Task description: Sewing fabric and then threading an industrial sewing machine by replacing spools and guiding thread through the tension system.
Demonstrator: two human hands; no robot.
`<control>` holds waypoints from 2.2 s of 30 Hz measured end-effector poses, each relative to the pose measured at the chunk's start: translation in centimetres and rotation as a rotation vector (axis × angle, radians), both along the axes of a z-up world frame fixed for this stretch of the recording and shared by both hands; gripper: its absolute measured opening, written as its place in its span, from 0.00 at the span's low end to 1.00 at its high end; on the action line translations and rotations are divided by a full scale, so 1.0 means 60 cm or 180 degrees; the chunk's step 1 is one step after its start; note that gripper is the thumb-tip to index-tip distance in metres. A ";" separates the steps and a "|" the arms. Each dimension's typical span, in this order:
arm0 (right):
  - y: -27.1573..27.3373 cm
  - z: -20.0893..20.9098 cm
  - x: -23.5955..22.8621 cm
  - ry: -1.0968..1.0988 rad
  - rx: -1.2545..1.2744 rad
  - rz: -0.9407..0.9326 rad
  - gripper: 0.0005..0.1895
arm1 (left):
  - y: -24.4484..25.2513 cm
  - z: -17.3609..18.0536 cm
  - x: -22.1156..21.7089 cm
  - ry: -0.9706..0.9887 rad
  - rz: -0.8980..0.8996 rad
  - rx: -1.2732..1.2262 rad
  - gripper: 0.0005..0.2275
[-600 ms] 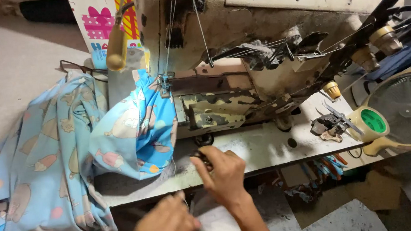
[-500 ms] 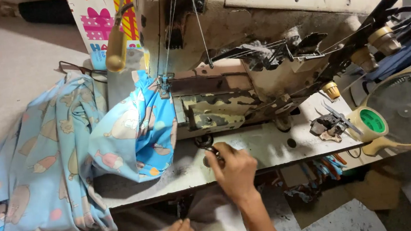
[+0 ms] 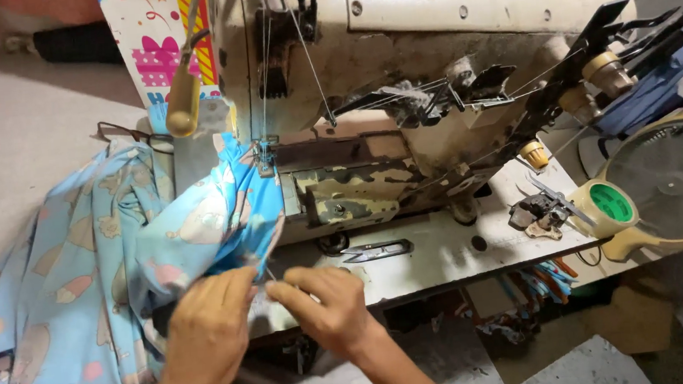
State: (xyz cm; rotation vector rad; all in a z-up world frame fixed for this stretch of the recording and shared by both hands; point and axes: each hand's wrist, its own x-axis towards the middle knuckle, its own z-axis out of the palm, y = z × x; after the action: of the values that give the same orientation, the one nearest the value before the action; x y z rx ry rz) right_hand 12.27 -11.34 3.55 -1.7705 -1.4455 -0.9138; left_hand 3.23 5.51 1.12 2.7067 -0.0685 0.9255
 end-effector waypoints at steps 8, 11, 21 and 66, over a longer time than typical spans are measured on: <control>-0.061 0.011 -0.029 0.1930 -0.1646 0.1568 0.24 | 0.033 0.063 -0.061 -0.0172 0.0818 0.1279 0.04; -0.042 0.030 0.002 0.1425 -0.0787 0.1067 0.08 | 0.038 0.085 -0.080 -0.0295 0.1164 0.1158 0.10; 0.058 0.074 0.113 0.0751 -0.0573 0.0426 0.29 | 0.051 0.134 -0.051 0.0021 0.0205 -0.1895 0.10; 0.028 0.047 -0.027 0.1997 0.0918 0.0397 0.09 | 0.081 0.120 0.057 -0.0899 -0.0748 0.1515 0.12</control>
State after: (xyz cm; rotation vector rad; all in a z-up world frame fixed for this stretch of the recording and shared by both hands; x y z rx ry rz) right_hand 10.67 -9.67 6.36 -1.5376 -0.9490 -0.4129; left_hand 6.64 10.39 8.30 2.8613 -0.7330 1.3474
